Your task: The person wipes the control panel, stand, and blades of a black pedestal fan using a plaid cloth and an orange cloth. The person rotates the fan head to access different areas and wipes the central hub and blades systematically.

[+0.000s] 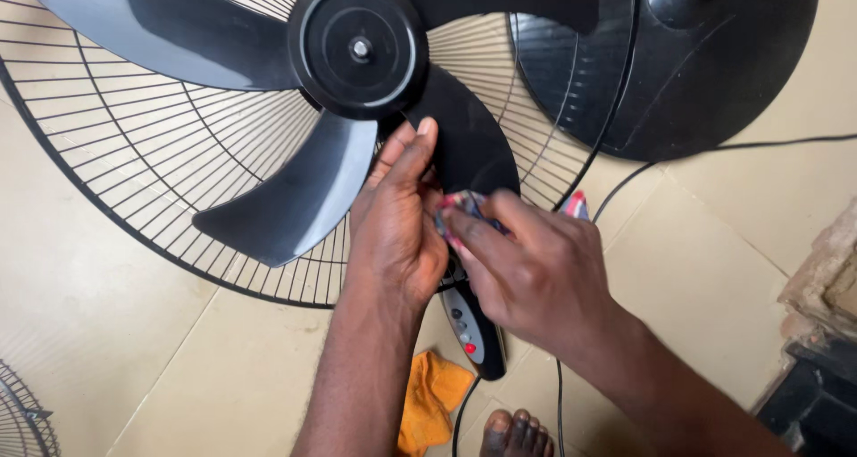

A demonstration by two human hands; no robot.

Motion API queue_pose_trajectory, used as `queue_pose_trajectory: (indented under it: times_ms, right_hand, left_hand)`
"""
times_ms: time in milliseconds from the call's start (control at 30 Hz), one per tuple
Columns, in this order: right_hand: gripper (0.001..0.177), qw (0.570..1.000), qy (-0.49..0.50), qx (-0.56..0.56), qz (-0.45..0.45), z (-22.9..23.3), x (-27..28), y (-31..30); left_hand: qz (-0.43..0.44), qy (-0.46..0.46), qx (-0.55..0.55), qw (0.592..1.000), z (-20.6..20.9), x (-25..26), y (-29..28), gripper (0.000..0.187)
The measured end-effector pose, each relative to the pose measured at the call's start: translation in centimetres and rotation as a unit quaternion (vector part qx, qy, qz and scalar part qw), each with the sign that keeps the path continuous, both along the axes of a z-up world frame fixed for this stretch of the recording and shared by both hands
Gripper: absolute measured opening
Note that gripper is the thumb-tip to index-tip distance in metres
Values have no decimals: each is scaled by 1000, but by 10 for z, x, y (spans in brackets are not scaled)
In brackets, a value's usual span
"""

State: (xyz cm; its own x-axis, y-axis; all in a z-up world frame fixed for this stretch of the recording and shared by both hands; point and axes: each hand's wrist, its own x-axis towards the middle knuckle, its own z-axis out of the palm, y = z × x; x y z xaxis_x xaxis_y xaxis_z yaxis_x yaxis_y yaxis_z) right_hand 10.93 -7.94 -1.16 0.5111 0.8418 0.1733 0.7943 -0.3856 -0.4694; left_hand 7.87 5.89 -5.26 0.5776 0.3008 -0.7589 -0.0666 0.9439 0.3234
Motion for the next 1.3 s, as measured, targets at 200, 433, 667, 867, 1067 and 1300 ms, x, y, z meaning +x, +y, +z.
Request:
queue_pose_trajectory:
  times_ms: [200,433,667,867,1067,1300]
  right_hand:
    - [17,958,257,-127,32,14,15,-28]
    - [27,987,46,139,-63,48,67,-5]
    - [25,954,-255,158,22,28,81,67]
    - [21,998,42,51,-15,18,85,42]
    - [22,990,9,137,-38,3,92,49]
    - [17,988,-132,76,12,0,68,63]
  left_hand:
    - [-27,-60,142,988,-5,-8,3,13]
    - [-183,136,391,892,20,-21,26,24]
    - [-289,261,621,680,49,-17,38,44]
    - [-376,312,595,638,51,-10,42,63]
    - [-319,276,633,649,45,-8,53,55]
    - [-305,276,583,701,46,-11,59,49]
